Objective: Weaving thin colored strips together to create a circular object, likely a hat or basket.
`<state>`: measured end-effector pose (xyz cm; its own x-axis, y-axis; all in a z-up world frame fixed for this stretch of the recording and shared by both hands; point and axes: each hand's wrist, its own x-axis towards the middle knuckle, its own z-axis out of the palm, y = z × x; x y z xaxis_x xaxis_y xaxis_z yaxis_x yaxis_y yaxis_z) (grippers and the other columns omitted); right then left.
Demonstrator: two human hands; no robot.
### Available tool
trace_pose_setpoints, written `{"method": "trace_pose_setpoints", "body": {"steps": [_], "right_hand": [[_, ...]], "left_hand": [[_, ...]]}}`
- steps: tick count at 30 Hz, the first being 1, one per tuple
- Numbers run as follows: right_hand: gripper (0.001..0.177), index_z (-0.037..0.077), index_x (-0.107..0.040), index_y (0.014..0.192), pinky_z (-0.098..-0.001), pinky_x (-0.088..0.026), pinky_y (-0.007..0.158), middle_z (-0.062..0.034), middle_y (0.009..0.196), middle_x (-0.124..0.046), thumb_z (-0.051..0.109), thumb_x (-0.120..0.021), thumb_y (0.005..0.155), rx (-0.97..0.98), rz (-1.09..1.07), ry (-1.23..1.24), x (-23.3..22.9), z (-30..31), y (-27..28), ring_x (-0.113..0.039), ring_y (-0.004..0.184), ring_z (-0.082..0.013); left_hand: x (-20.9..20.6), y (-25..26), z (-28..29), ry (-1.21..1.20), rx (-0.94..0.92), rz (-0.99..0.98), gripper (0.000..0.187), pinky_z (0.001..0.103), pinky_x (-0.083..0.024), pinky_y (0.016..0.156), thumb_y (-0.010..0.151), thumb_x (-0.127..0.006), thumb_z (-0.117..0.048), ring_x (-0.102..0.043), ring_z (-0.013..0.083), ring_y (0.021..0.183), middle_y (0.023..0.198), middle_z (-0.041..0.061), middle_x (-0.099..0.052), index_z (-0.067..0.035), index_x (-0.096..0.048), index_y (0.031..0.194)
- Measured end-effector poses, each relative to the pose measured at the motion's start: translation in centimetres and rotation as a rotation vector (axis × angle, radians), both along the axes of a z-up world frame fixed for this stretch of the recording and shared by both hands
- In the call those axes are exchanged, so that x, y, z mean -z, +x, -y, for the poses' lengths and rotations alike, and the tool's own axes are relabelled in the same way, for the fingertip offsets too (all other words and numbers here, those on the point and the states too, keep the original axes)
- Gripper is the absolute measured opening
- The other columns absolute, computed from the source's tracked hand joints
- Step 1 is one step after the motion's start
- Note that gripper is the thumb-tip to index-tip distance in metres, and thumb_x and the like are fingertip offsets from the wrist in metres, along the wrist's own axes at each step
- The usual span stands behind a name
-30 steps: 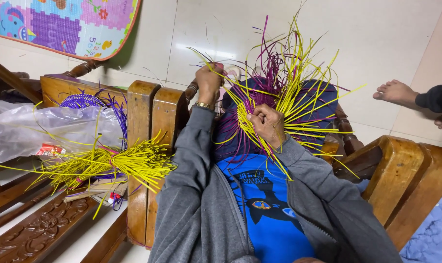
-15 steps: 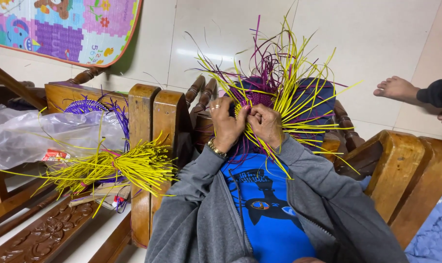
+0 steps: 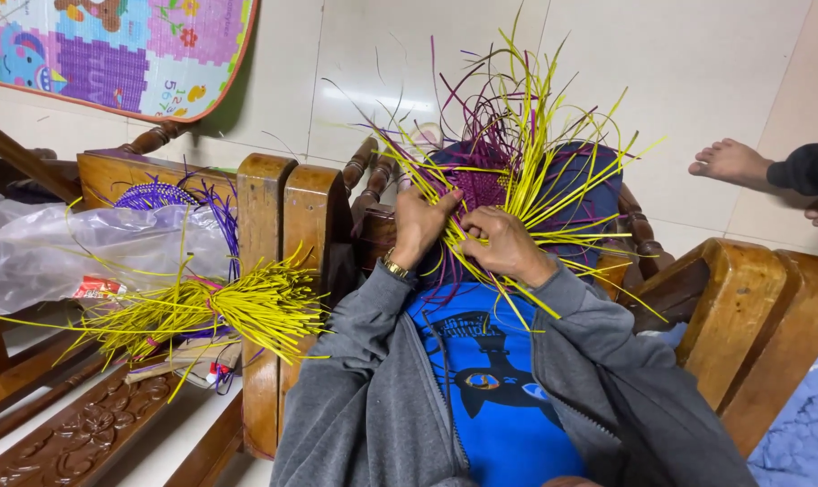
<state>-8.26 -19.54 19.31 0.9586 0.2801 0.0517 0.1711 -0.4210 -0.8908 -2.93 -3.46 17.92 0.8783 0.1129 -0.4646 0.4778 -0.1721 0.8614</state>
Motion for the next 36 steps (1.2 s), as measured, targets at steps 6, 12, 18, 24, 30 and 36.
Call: {"method": "trace_pose_setpoints", "body": {"steps": [6,12,18,24,30,36], "right_hand": [[0.018,0.000,-0.068,0.091,-0.0317,-0.049,0.054,-0.0139,0.069,-0.063,0.006,-0.075,0.076,0.156,-0.152,0.094,-0.3,1.5,1.6,-0.057,0.060,-0.0187],[0.027,0.005,-0.067,0.081,-0.0346,-0.048,0.051,-0.0115,0.065,-0.061,0.018,-0.085,0.066,0.122,-0.028,0.044,-0.2,-0.1,2.0,-0.056,0.056,-0.0225],[0.025,0.007,-0.065,0.078,-0.0357,-0.047,0.051,-0.0103,0.062,-0.058,0.017,-0.085,0.065,0.101,0.003,0.056,0.3,-0.2,2.0,-0.055,0.055,-0.0254],[0.021,0.008,-0.065,0.081,-0.0325,-0.048,0.051,-0.0073,0.064,-0.058,0.016,-0.082,0.072,0.083,0.115,0.079,-1.2,-1.3,3.2,-0.057,0.058,-0.0230],[0.017,0.010,-0.066,0.083,-0.0364,-0.048,0.053,-0.0062,0.065,-0.057,0.014,-0.079,0.073,0.057,0.185,0.065,0.6,-1.4,3.5,-0.057,0.060,-0.0265],[0.012,0.010,-0.066,0.083,-0.0378,-0.047,0.053,-0.0068,0.064,-0.057,0.008,-0.074,0.075,0.064,0.205,0.096,0.9,-1.3,3.4,-0.056,0.058,-0.0267]], "left_hand": [[1.9,0.5,0.7,-0.121,0.019,-0.015,0.012,0.030,-0.054,0.060,0.069,-0.082,-0.011,-0.066,0.0156,0.065,0.069,0.009,-0.070,-0.007,-0.073,0.075],[2.2,-0.2,0.2,-0.148,0.020,-0.029,0.011,0.034,-0.054,0.067,0.072,-0.078,-0.008,-0.067,0.0201,0.072,0.077,0.013,-0.071,-0.003,-0.074,0.081],[2.3,-0.4,-1.1,-0.172,0.025,0.031,0.010,0.031,-0.053,0.067,0.081,-0.072,-0.010,-0.063,0.0158,0.075,0.078,0.013,-0.070,-0.001,-0.074,0.085],[0.6,-0.6,-0.5,-0.157,0.035,0.078,0.010,0.032,-0.051,0.064,0.083,-0.069,-0.010,-0.060,0.0161,0.072,0.074,0.012,-0.068,-0.002,-0.073,0.084],[4.1,-2.2,-3.3,-0.094,0.076,0.127,0.016,0.028,-0.048,0.065,0.091,-0.060,-0.014,-0.055,0.0117,0.074,0.072,0.007,-0.066,-0.006,-0.073,0.086],[4.6,-2.1,-3.0,-0.042,0.074,0.115,0.014,0.025,-0.045,0.062,0.088,-0.060,-0.012,-0.054,0.0116,0.068,0.067,0.002,-0.062,-0.008,-0.072,0.081]]}}
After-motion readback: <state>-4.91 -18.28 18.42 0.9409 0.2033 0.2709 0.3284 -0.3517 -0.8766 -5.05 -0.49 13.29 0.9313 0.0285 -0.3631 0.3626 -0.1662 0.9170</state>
